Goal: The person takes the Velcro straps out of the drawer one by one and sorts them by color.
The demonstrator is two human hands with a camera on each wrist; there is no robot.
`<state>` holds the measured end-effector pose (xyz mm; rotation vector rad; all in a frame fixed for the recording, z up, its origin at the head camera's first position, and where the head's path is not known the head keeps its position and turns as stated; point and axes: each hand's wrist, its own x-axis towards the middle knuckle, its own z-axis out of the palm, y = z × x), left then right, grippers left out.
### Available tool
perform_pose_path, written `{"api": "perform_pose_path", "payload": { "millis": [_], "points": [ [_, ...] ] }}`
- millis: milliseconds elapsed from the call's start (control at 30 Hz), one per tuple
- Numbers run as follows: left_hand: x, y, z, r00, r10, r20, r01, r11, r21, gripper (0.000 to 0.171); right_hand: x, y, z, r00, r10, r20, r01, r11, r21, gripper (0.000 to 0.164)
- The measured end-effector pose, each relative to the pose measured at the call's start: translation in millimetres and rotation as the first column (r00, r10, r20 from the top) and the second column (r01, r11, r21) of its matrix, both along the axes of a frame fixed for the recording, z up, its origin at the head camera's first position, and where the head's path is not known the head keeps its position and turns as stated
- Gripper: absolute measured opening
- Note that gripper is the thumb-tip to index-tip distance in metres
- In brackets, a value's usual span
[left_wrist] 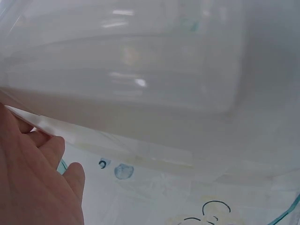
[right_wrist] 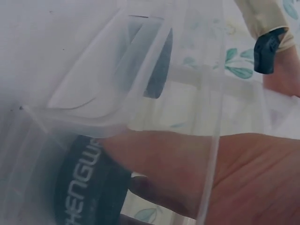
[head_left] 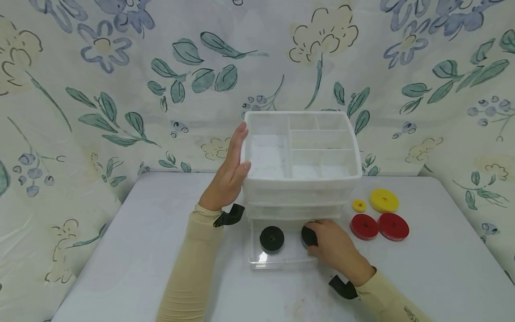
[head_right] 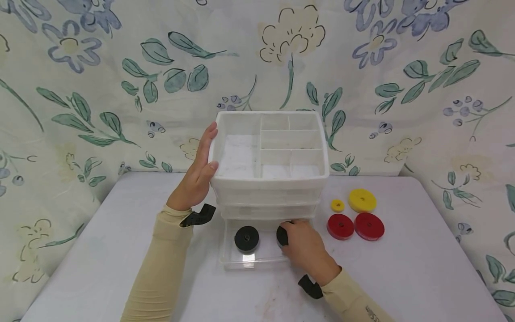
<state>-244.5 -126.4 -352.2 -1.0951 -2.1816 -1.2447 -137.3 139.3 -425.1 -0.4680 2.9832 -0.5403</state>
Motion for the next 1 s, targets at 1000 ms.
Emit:
{"api": "perform_pose_path", "payload": {
  "millis": [1000],
  "points": [
    [-0.1, 0.1, 0.5, 1.0, -0.004, -0.004, 0.004, 1.0, 0.002, 0.066, 14.0, 4.3, -4.9, 0.993, -0.042, -0.106, 0.023, 0.985, -0.171, 0.047]
  ]
}}
